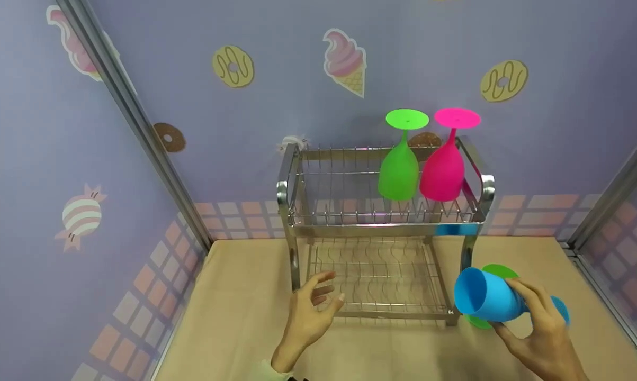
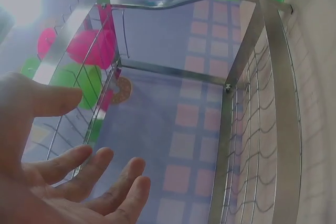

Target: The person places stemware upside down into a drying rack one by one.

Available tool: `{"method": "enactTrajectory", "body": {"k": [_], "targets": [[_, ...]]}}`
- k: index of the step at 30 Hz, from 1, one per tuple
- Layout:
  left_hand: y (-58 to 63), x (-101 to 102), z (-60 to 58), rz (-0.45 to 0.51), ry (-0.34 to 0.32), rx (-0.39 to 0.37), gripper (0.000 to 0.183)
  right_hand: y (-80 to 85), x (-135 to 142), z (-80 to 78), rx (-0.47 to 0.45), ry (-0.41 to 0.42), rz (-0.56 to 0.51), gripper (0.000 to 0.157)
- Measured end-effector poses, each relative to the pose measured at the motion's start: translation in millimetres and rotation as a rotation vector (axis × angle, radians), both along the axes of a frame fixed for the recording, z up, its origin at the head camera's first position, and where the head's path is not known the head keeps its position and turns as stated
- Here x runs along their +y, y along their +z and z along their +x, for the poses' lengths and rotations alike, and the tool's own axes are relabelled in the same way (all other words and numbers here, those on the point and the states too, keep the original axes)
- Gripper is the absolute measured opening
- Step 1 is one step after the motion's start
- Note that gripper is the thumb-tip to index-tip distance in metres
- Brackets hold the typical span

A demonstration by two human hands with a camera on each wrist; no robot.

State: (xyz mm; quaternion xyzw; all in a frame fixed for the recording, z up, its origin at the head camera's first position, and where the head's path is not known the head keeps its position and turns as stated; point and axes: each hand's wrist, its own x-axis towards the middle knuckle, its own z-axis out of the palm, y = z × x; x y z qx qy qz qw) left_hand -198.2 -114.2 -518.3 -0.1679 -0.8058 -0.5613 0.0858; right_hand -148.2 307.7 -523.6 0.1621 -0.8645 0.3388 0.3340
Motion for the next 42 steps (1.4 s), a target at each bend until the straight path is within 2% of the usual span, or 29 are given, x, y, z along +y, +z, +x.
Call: {"method": "enactTrajectory", "body": {"k": [3, 5, 10, 15, 19, 31, 42], "targets": [[-0.2, 7.1, 1.2, 0.010, -0.029, -0.009, 0.053, 3.2, -9.3, -1.3, -0.003, -0.009, 0.040, 0.110], [-0.1, 12.0, 2.0, 0.019, -0.055, -0.021, 0.055, 4.1, -14.8, -3.2, 0.015, -0.007, 0.072, 0.112], [0.9, 23.5, 2.0, 0.041, -0.108, -0.061, 0.059, 5.2, -26.3, -8.7, 0.083, 0.012, 0.155, 0.110], [1.8, 31.5, 1.1, 0.014, -0.148, -0.039, 0.059, 4.0, -37.2, -13.2, 0.133, -0.016, 0.257, 0.105], [1.2, 36.5, 0.9, 0.014, -0.193, -0.021, 0.059, 2.1, -48.4, -14.9, 0.135, -0.018, 0.302, 0.108], [-6.5, 53.6, 2.5, 0.007, -0.314, -0.039, 0.070, -4.5, -84.2, -16.1, 0.120, 0.041, 0.326, 0.111], [-7.8, 63.5, 5.0, 0.019, -0.347, -0.046, 0.078, -2.7, -102.7, -15.6, 0.139, 0.082, 0.354, 0.107]]}}
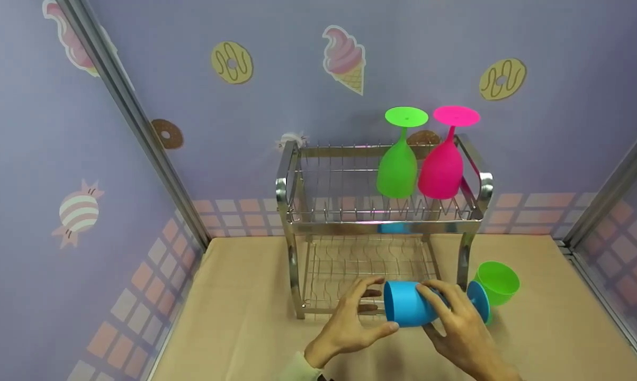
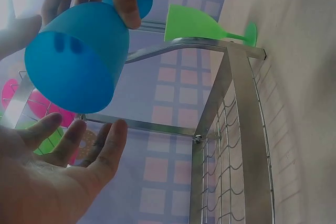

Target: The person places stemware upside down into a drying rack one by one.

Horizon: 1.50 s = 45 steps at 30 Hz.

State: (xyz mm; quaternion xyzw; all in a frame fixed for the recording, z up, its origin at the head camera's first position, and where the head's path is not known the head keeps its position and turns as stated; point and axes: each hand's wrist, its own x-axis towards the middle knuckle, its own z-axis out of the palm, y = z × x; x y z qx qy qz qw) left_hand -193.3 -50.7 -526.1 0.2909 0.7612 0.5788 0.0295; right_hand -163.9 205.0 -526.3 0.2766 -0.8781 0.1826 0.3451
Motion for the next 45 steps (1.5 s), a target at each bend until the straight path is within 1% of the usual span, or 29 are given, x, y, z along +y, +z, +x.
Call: {"method": "enactTrajectory", "body": {"k": [6, 10, 12, 16, 21, 25, 30, 34, 37, 39, 41, 43, 44, 45], "targets": [[0.5, 2.1, -2.1, 0.016, -0.006, 0.022, 0.078, 2.6, -4.7, 0.3, -0.016, 0.003, 0.014, 0.107], [0.2, 3.5, -3.3, 0.011, -0.003, 0.062, 0.077, 3.6, -6.6, -0.1, 0.001, 0.005, 0.012, 0.107], [-0.1, 4.1, -3.8, 0.014, 0.000, 0.070, 0.076, 4.0, -7.1, -0.5, 0.020, 0.011, 0.007, 0.108], [-0.7, 3.8, -5.6, 0.034, -0.001, 0.047, 0.074, 4.4, -8.3, -1.4, 0.056, 0.022, 0.001, 0.111], [-2.9, 2.2, -9.9, 0.052, -0.001, 0.026, 0.073, 2.6, -9.9, -3.2, 0.050, 0.012, 0.011, 0.114], [-5.2, 0.9, -14.2, 0.067, -0.011, 0.008, 0.071, -0.7, -11.2, -5.0, 0.036, 0.003, 0.011, 0.113], [-8.4, -2.9, -19.8, 0.083, -0.019, -0.024, 0.071, -3.4, -13.0, -7.5, 0.043, -0.006, -0.001, 0.108], [-11.5, -10.6, -25.6, 0.087, -0.009, -0.052, 0.072, -4.4, -11.9, -8.0, 0.071, 0.008, -0.043, 0.099], [-14.4, -17.8, -29.9, 0.098, 0.011, -0.077, 0.073, -7.3, -8.2, -7.6, 0.083, 0.066, -0.099, 0.087], [-16.5, -22.5, -32.3, 0.111, 0.025, -0.082, 0.073, -10.3, -5.3, -6.6, 0.081, 0.104, -0.129, 0.065], [-18.4, -26.6, -34.6, 0.124, 0.037, -0.082, 0.073, -14.5, -3.4, -5.8, 0.078, 0.138, -0.161, 0.049], [-19.8, -29.7, -36.3, 0.136, 0.041, -0.077, 0.073, -19.9, -3.6, -4.6, 0.068, 0.153, -0.206, 0.044], [-20.4, -31.0, -37.0, 0.144, 0.041, -0.076, 0.073, -23.3, -4.8, -3.5, 0.048, 0.151, -0.234, 0.043], [-20.8, -32.0, -37.5, 0.152, 0.040, -0.077, 0.072, -27.0, -6.6, -2.7, 0.014, 0.151, -0.271, 0.046]]}}
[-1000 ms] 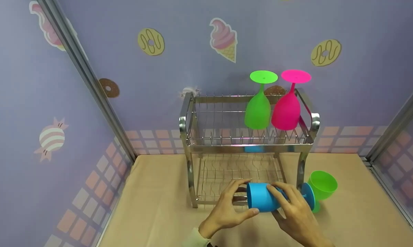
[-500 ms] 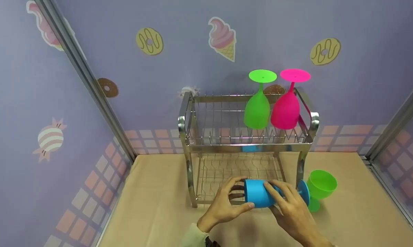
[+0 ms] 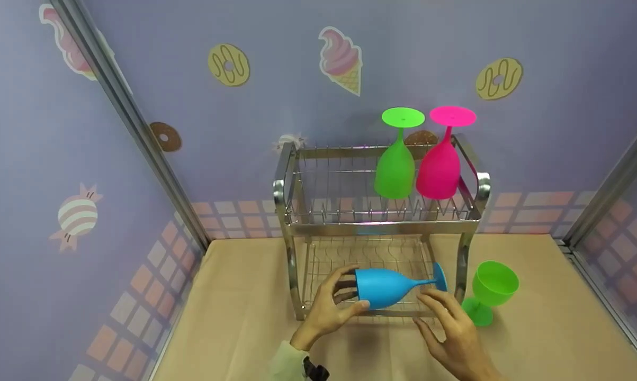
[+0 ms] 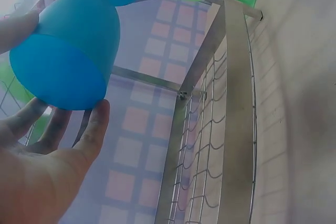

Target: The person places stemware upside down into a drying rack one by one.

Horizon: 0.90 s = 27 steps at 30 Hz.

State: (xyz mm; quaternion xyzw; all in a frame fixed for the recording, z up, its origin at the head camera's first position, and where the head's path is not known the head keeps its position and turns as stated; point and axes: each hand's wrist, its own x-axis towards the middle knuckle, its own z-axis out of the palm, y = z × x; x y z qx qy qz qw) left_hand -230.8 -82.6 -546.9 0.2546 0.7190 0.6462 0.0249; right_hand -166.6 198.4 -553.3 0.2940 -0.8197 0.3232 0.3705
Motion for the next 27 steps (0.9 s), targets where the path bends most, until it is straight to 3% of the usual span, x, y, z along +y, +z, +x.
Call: {"method": "enactTrajectory", "body": {"k": [3, 9, 13, 20, 27], "targets": [[-2.7, -1.3, -0.1, 0.032, -0.008, -0.018, 0.072, -12.8, -8.2, 1.5, -0.162, 0.033, -0.136, 0.057], [-9.6, 2.7, 4.3, 0.062, -0.019, -0.089, 0.073, -26.8, -23.2, -3.4, -0.727, 0.174, -0.606, 0.054], [-12.2, 8.3, 6.7, 0.055, -0.039, -0.094, 0.073, -24.6, -26.9, -10.8, -0.935, 0.246, -0.828, 0.068], [-13.7, 15.3, 8.7, 0.047, -0.042, -0.086, 0.075, -19.5, -39.1, -16.2, -1.018, 0.355, -1.012, 0.088], [-14.6, 18.4, 8.3, 0.035, -0.039, -0.071, 0.075, -16.7, -45.4, -16.0, -0.978, 0.420, -1.172, 0.080]]}}
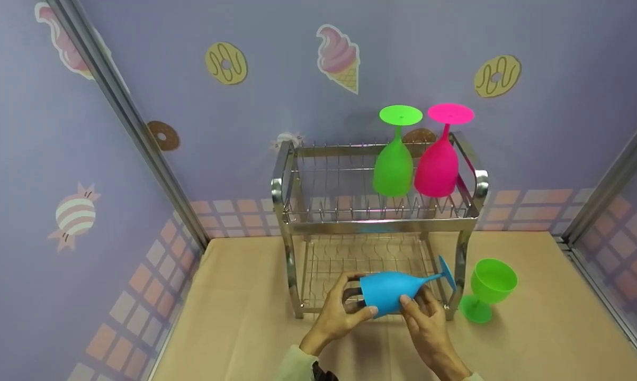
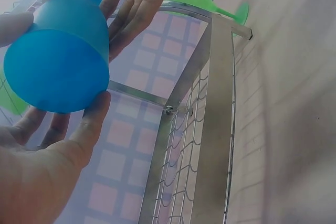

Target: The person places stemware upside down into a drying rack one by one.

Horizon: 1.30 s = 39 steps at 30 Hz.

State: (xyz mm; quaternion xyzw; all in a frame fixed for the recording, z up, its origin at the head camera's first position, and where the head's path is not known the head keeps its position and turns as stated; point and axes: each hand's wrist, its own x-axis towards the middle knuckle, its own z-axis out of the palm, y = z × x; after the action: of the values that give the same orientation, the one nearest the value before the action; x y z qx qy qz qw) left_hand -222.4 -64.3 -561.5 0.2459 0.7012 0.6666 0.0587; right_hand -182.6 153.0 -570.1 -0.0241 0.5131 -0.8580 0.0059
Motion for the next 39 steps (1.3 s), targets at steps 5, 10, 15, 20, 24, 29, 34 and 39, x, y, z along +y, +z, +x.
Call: {"method": "enactTrajectory", "body": {"k": [5, 10, 15, 20, 24, 29, 34, 39], "targets": [[1.7, 1.5, 1.1, -0.019, 0.007, 0.001, 0.075, -0.6, -2.2, 0.8, 0.016, -0.018, -0.056, 0.073], [4.2, 2.6, 2.9, -0.023, 0.008, 0.005, 0.077, -0.1, -1.9, 2.0, 0.015, -0.044, -0.065, 0.070], [6.1, -3.2, 3.6, 0.008, 0.008, 0.056, 0.072, 5.6, 2.3, 5.0, 0.037, -0.056, -0.022, 0.072], [3.4, -24.8, 3.1, 0.063, 0.148, 0.234, 0.054, 15.8, 9.9, 7.2, 0.071, -0.065, 0.139, 0.077], [0.9, -47.5, -0.9, 0.025, 0.358, 0.360, 0.046, 25.8, 16.9, 5.9, 0.145, -0.100, 0.373, 0.071], [0.3, -73.6, -9.5, -0.041, 0.608, 0.472, 0.042, 40.1, 21.5, -1.1, 0.312, -0.108, 0.557, 0.069], [-1.8, -90.1, -13.2, -0.087, 0.760, 0.465, 0.043, 58.4, 23.5, -9.0, 0.439, -0.073, 0.657, 0.072], [-8.8, -98.0, -15.0, -0.108, 0.819, 0.428, 0.047, 80.3, 25.8, -18.4, 0.588, -0.046, 0.806, 0.073]]}}
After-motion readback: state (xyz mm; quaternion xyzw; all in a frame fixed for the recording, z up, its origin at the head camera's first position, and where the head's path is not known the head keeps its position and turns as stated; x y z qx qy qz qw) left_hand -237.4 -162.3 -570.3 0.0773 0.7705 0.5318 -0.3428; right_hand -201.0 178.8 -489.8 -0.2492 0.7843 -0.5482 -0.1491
